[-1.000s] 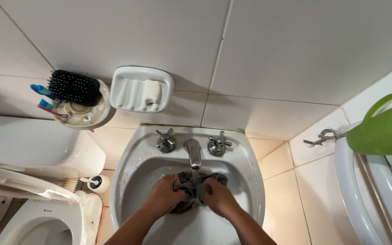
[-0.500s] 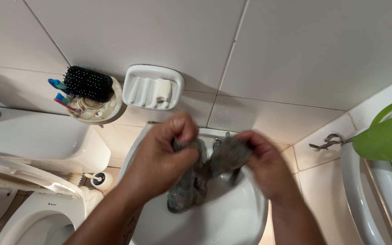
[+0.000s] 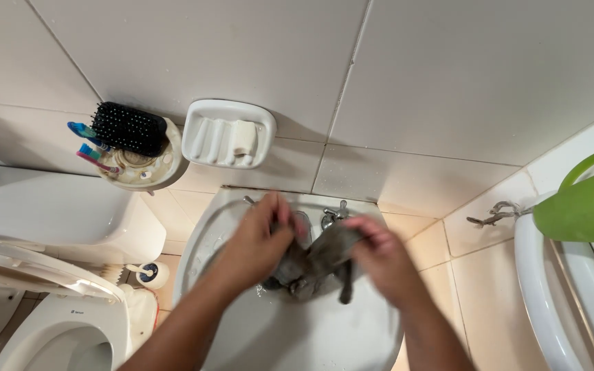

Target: Hand-washing a small grey cloth in a bathroom sink by scrubbing it under running water and wringing it out.

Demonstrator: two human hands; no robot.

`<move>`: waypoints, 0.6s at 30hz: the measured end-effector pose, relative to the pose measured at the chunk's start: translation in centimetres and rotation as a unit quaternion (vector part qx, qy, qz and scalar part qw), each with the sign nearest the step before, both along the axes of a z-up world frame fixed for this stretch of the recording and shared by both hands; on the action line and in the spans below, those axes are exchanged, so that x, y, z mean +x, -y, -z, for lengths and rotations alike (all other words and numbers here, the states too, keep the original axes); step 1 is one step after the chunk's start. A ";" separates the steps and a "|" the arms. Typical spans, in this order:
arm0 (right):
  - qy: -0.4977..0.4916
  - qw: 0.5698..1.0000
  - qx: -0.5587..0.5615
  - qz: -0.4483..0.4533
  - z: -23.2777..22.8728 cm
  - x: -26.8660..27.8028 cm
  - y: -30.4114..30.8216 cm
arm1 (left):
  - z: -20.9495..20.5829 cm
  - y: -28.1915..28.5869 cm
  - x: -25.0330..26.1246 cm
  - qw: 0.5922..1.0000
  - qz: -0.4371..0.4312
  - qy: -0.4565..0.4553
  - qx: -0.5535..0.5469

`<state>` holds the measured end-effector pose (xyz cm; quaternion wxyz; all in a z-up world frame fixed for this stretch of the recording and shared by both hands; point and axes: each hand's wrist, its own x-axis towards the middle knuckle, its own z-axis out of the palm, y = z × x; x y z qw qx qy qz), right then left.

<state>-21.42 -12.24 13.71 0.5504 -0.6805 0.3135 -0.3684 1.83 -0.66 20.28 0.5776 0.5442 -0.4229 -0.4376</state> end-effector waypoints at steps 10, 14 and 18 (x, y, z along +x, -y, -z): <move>-0.264 0.945 0.195 0.003 11.7 4.4 -2.8 | 16.5 -2.7 -0.3 0.825 0.166 0.421 0.338; -0.190 0.955 0.226 -0.010 11.5 5.5 -2.9 | 18.8 -2.5 1.8 0.711 0.187 0.490 0.468; -0.302 0.945 0.124 -0.016 14.4 5.2 -2.5 | 16.5 -2.1 3.4 0.797 0.123 0.488 0.334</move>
